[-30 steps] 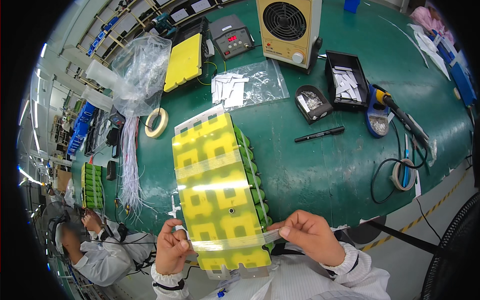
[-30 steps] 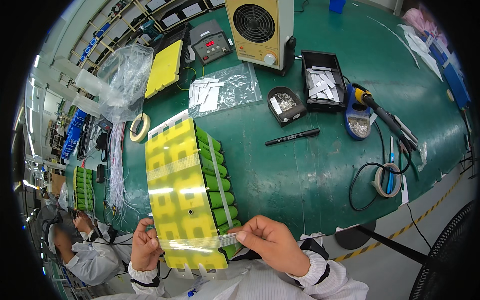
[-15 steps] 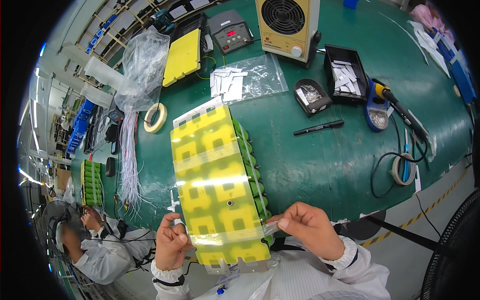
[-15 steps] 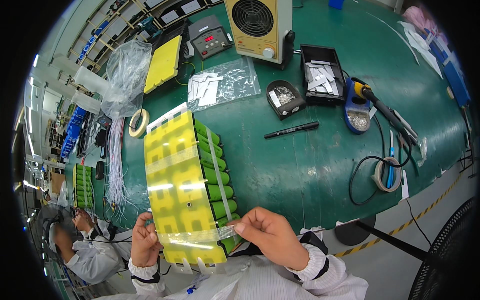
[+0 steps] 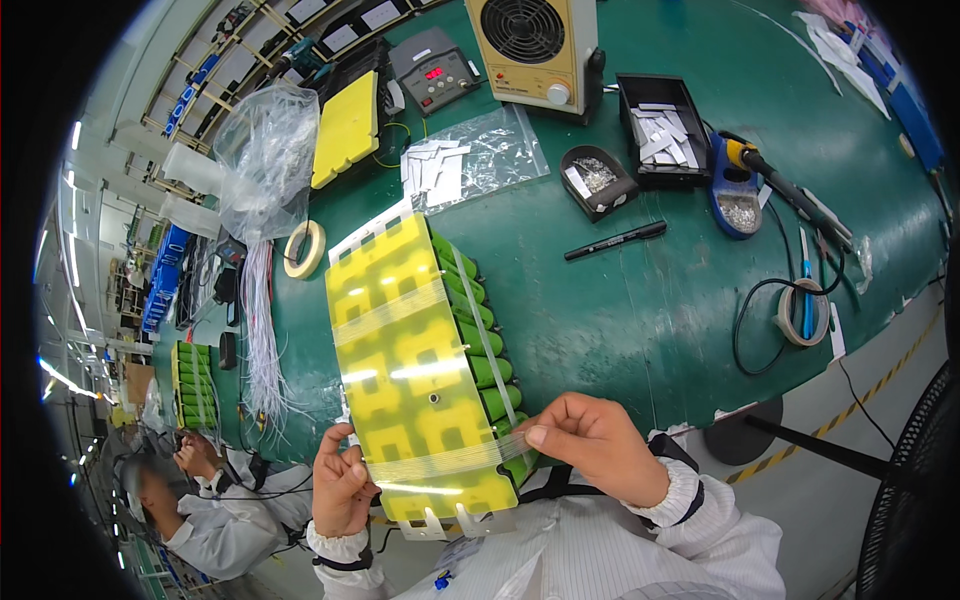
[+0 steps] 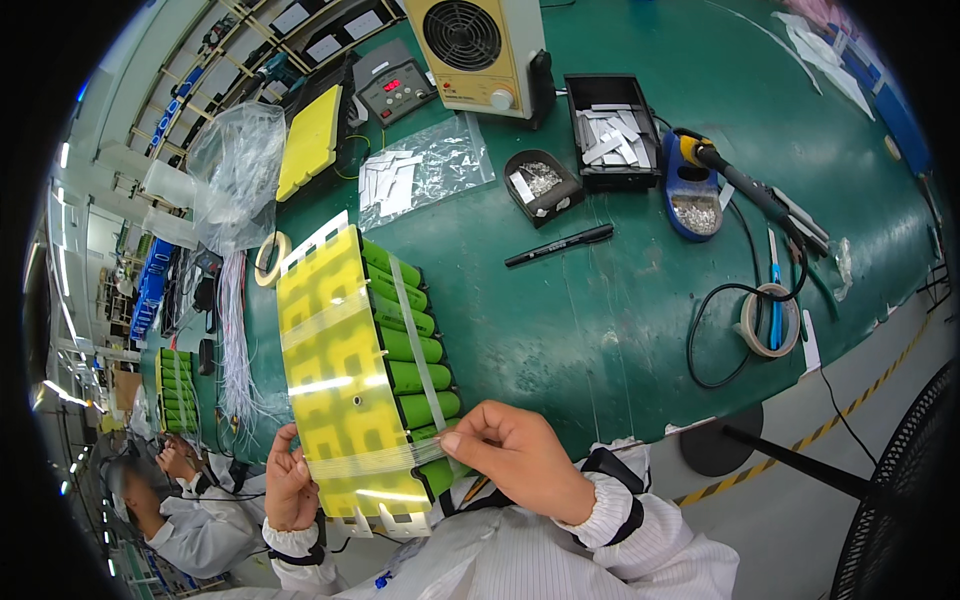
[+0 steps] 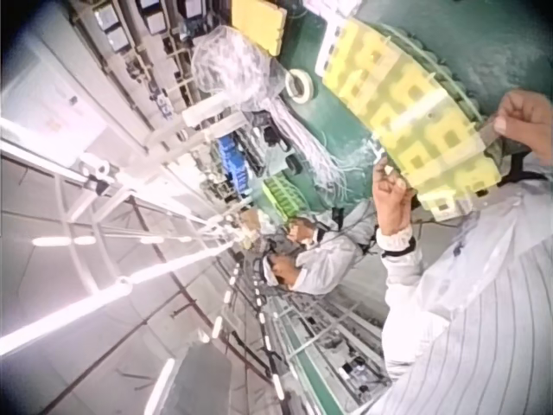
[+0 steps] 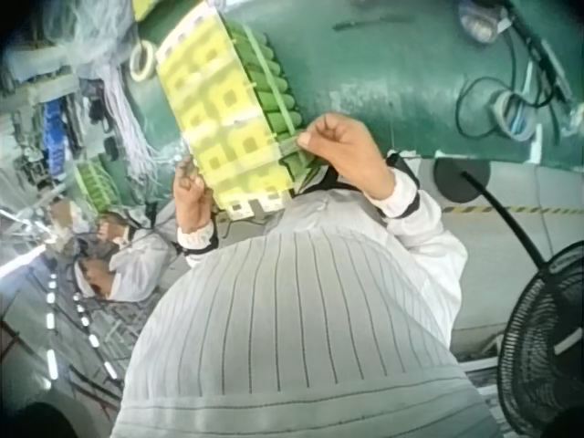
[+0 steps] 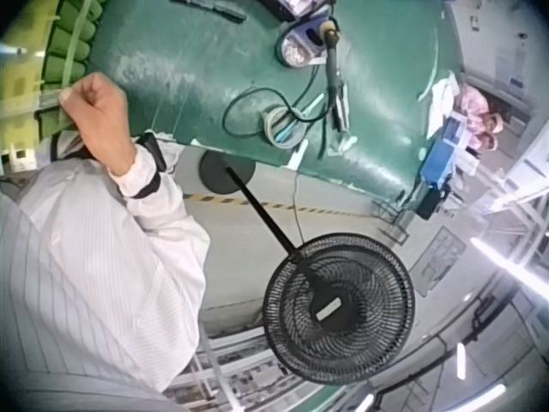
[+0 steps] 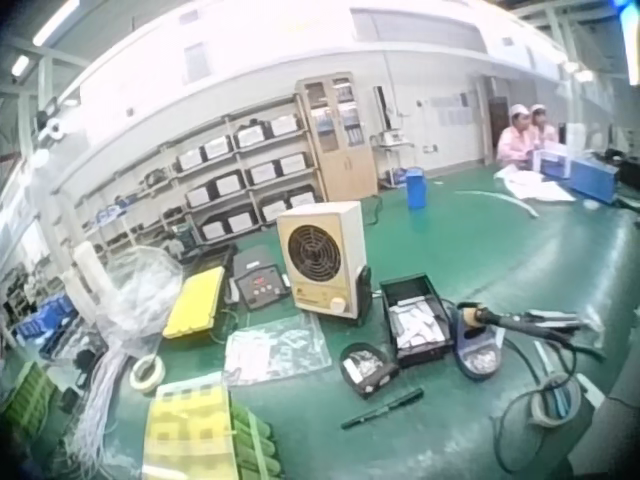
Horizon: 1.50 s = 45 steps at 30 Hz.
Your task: Assembling a lithium-ion battery pack by placing cells in a frame and applying insulating adhesive strips.
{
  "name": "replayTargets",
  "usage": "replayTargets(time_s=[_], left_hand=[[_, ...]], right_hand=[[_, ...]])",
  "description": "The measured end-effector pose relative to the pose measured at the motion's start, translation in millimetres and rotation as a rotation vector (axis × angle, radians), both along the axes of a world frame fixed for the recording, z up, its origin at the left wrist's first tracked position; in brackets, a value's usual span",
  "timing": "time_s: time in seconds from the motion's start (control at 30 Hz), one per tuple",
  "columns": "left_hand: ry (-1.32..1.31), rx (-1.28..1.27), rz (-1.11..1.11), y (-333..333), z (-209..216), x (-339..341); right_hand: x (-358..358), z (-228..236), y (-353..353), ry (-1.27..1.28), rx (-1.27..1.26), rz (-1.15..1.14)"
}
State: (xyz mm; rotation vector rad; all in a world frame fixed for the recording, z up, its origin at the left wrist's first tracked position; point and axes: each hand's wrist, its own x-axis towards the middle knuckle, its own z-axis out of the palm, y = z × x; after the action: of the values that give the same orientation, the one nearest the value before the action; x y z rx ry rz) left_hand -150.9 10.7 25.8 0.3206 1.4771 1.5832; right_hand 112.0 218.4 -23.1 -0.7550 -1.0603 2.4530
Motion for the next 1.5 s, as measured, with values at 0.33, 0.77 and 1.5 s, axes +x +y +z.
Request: replayTargets(time_s=[0.33, 0.77, 1.5], left_hand=[[0.047, -0.010, 0.039, 1, -6, 3], [0.089, -0.085, 0.071, 4, -8, 7], [-0.144, -0.134, -0.081, -38, -24, -19]], right_hand=[[-3, -6, 4, -0.013, 0.040, 0.071], [-4, -5, 5, -0.060, 0.146, 0.034], [11, 22, 14, 0.049, 0.273, -0.140]])
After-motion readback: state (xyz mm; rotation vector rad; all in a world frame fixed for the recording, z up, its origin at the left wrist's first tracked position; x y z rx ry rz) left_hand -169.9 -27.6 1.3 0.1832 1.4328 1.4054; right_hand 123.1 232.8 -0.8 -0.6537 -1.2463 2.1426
